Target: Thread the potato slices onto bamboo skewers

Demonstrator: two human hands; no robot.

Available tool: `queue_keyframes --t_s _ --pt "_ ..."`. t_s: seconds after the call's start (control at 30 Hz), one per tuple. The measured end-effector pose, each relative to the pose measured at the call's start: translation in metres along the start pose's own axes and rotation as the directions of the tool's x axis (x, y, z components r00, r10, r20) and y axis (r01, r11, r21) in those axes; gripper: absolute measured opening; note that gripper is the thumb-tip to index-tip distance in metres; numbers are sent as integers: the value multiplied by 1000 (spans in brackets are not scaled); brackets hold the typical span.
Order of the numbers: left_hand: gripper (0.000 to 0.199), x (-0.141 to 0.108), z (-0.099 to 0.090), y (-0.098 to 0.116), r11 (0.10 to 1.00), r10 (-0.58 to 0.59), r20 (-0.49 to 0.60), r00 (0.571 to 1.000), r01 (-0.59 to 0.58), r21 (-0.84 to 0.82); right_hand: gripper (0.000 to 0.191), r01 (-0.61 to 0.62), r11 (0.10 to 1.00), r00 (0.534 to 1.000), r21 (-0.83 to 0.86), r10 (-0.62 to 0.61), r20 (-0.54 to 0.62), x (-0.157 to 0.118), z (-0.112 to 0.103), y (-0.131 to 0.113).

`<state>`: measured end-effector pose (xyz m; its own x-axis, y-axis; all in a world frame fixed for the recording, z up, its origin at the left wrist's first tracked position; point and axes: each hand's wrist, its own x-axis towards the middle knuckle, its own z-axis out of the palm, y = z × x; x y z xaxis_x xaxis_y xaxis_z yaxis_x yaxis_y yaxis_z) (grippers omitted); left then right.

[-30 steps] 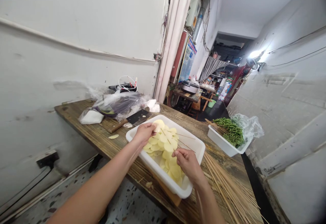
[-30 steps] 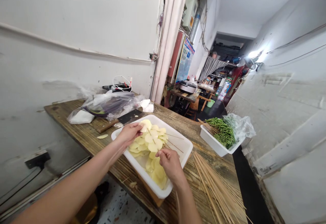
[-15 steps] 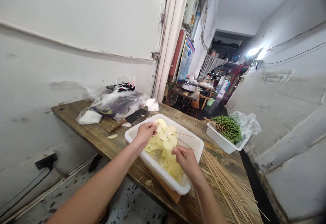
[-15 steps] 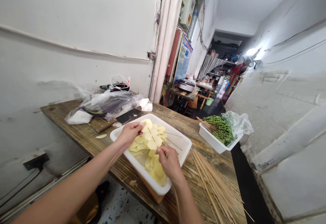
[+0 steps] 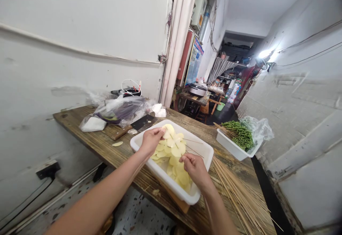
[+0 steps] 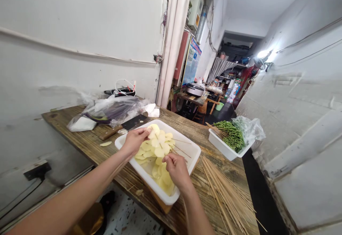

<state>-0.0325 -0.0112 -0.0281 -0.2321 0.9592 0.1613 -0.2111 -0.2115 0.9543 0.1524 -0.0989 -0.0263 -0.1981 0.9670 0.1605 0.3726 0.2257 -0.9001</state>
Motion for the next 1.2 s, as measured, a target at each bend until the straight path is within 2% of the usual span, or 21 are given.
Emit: queue_keyframes --t_s 0.13,0.27,0.33,0.4,0.5,0.63,0.73,0.8,0.87,0.93,1.03,1.1,1.2 --pt "22 -2 -2 2 995 23 29 999 -26 92 29 9 999 999 -44 -11 -39 1 0 2" --pt "24 -3 -3 4 997 -18 37 999 15 72 27 20 996 997 -87 -26 -73 1 0 1" --pt "25 -3 -1 6 999 -52 40 998 52 -11 27 35 994 996 -101 -43 -78 1 1 -1" --pt "25 -5 1 9 979 -91 68 994 101 -177 27 55 994 996 -92 -62 -70 2 2 -2" --pt "22 -7 2 13 897 -153 207 966 224 -382 27 67 997 995 -33 -69 -69 3 3 -2" --pt "14 -8 0 16 830 -236 345 909 373 -414 29 55 995 995 87 -47 -91 4 5 1" --pt "18 -8 -1 17 779 -274 373 886 432 -454 31 -30 950 999 311 39 -25 4 3 0" --pt "22 -8 -1 18 773 -268 378 886 432 -465 32 -129 865 991 484 94 97 3 -1 -4" --pt "23 -8 -1 18 781 -243 394 886 420 -462 33 -213 780 970 589 95 225 2 -5 -7" --pt "20 -8 -1 17 789 -203 404 892 394 -472 32 -262 728 948 634 72 309 1 -9 -9" --pt "16 -8 -1 17 787 -161 391 906 357 -503 32 -297 705 934 644 75 349 1 -11 -9" --pt "15 -7 -2 18 777 -176 360 916 354 -520 33 -312 719 930 622 97 355 1 -10 -9" --pt "11 -4 -4 17 745 -261 301 917 390 -541 35 -302 767 937 565 129 326 2 -7 -10"
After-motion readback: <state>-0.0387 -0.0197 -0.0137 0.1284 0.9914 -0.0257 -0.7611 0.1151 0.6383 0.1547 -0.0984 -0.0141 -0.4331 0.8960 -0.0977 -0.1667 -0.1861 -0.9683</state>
